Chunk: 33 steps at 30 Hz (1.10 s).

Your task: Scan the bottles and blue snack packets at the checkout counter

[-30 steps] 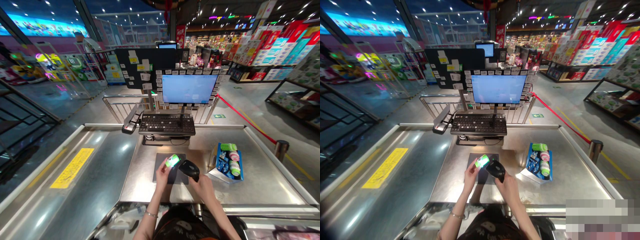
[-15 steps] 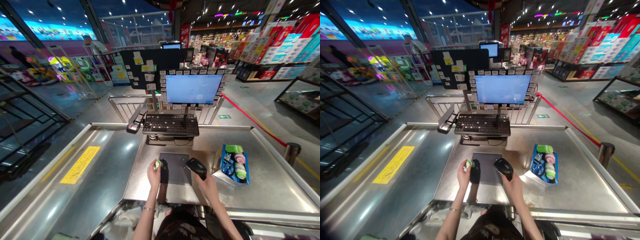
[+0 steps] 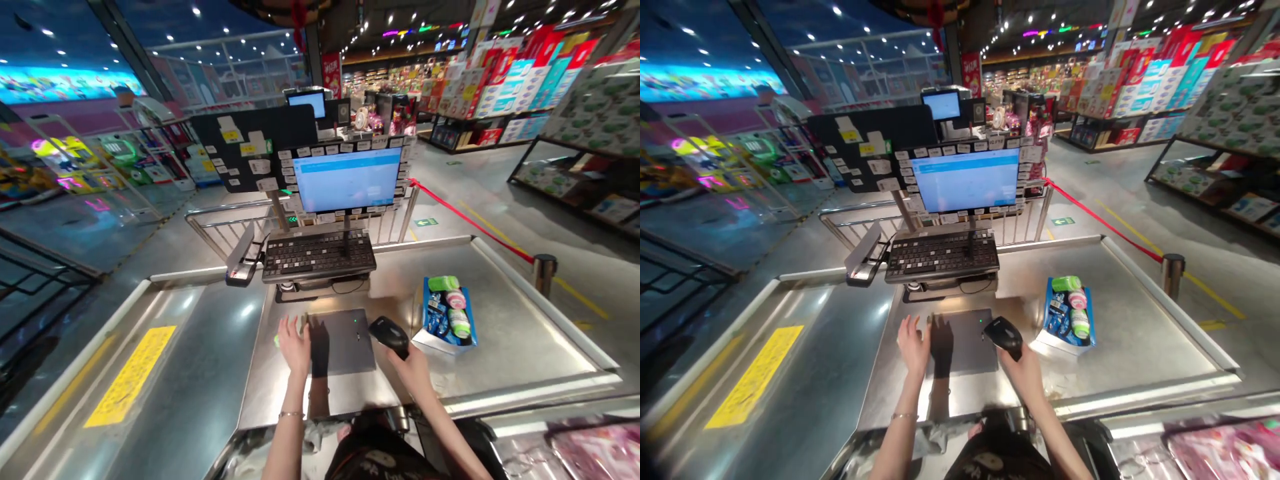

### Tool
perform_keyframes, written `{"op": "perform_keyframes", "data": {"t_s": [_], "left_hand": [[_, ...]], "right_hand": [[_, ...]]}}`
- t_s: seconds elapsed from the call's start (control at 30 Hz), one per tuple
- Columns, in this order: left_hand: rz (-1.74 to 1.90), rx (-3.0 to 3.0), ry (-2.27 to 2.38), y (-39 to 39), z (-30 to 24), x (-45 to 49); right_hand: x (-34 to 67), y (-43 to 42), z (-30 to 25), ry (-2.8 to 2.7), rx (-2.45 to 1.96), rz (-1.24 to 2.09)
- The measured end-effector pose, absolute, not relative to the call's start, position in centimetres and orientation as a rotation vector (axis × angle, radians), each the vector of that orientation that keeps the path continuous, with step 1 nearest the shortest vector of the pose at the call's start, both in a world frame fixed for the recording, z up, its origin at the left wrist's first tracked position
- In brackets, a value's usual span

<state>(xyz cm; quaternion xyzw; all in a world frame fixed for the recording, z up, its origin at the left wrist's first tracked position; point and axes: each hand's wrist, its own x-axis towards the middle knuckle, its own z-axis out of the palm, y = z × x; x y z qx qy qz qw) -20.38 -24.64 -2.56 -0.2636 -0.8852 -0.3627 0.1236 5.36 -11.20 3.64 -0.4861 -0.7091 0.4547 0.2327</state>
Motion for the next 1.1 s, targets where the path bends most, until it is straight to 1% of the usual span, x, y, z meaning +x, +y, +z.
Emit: {"op": "perform_keyframes", "data": {"t_s": [0.17,0.3,0.37,0.5,0.67,0.8,0.87,0.93,1.03,1.1], "left_hand": [[-1.39,-1.446,-2.447,-15.1,-0.8,-12.9],[-1.491,-1.929,-2.269,-8.0,-0.5,-6.2],[-1.5,-2.074,-2.215,-5.0,-0.5,-3.6],[-1.459,-2.091,-2.251,1.3,-0.4,-0.5],[-1.381,-2.034,-2.359,8.1,-0.3,0.0],[-1.261,-2.136,-2.323,10.3,0.4,-0.7],[-1.268,-2.169,-2.292,10.3,1.1,-1.1],[-1.422,-2.12,-2.305,9.7,1.7,-1.7],[-2.041,-1.873,-2.396,7.3,2.0,-2.6],[-2.376,-1.695,-2.424,4.7,1.6,-3.4]], "right_hand": [[8.3,-9.2,3.7,-1.676,-1.352,1.178],[11.8,-7.7,4.2,-1.494,-1.471,1.086],[13.5,-7.2,4.4,-1.428,-1.511,1.032],[15.8,-6.6,4.7,-1.343,-1.553,0.946],[17.0,-5.8,4.4,-1.316,-1.576,0.906],[17.3,-5.4,4.4,-1.346,-1.581,0.905],[17.4,-5.2,4.5,-1.357,-1.588,0.904],[17.4,-5.1,4.7,-1.358,-1.594,0.898],[17.3,-5.0,4.9,-1.374,-1.588,0.887],[17.0,-5.0,5.2,-1.433,-1.59,0.889]]}}
